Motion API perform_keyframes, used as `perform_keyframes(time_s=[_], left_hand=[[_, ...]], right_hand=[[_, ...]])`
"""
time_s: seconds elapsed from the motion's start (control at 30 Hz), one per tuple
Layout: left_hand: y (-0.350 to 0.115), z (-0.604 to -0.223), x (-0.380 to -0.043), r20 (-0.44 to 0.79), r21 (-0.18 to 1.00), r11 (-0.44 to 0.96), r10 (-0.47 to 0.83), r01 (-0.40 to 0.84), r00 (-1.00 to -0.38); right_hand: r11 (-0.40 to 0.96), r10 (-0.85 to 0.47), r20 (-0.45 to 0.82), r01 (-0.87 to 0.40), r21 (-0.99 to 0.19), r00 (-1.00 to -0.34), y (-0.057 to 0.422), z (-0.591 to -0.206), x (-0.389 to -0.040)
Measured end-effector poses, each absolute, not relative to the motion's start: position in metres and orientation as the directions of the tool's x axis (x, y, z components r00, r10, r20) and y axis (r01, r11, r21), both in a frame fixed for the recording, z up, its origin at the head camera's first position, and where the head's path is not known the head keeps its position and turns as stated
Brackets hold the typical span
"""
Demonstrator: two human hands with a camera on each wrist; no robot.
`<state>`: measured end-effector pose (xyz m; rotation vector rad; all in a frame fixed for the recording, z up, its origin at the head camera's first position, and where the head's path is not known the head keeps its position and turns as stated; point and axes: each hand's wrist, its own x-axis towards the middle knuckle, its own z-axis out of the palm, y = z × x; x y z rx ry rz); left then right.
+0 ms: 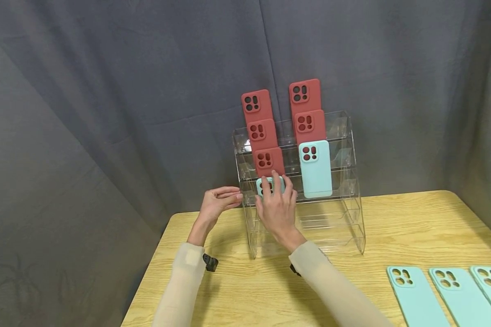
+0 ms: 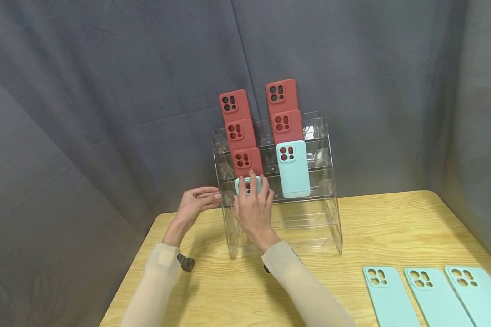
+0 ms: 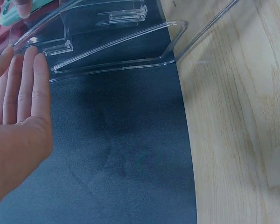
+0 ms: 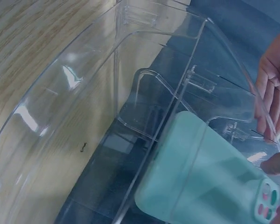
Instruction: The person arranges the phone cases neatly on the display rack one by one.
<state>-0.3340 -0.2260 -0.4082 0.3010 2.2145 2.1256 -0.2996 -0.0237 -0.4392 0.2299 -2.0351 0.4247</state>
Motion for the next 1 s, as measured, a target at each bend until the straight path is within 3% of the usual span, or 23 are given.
perform_keyframes(time_s=[0.47, 0.7, 0.87, 1.0], left_hand=[[-0.225, -0.408, -0.335, 0.084, 0.996, 0.011, 0.198, 0.088, -0.977], [-0.228, -0.405, -0.335, 0.083, 0.996, 0.008, 0.187, 0.086, -0.979], [-0.228, -0.405, -0.332, 0.063, 0.998, -0.001, 0.189, 0.064, -0.980], [-0.226, -0.405, -0.333, 0.062, 0.998, 0.005, 0.210, 0.064, -0.976]], right_hand=[[0.842, -0.050, 0.864, -0.487, -0.234, -0.502, 0.053, -0.419, -0.244], [0.809, -0.159, 0.757, -0.524, -0.268, -0.633, 0.106, -0.421, -0.211], [0.794, -0.280, 0.674, -0.559, -0.237, -0.684, 0.137, -0.431, -0.191], [0.812, -0.298, 0.597, -0.526, -0.251, -0.745, 0.159, -0.444, -0.175]])
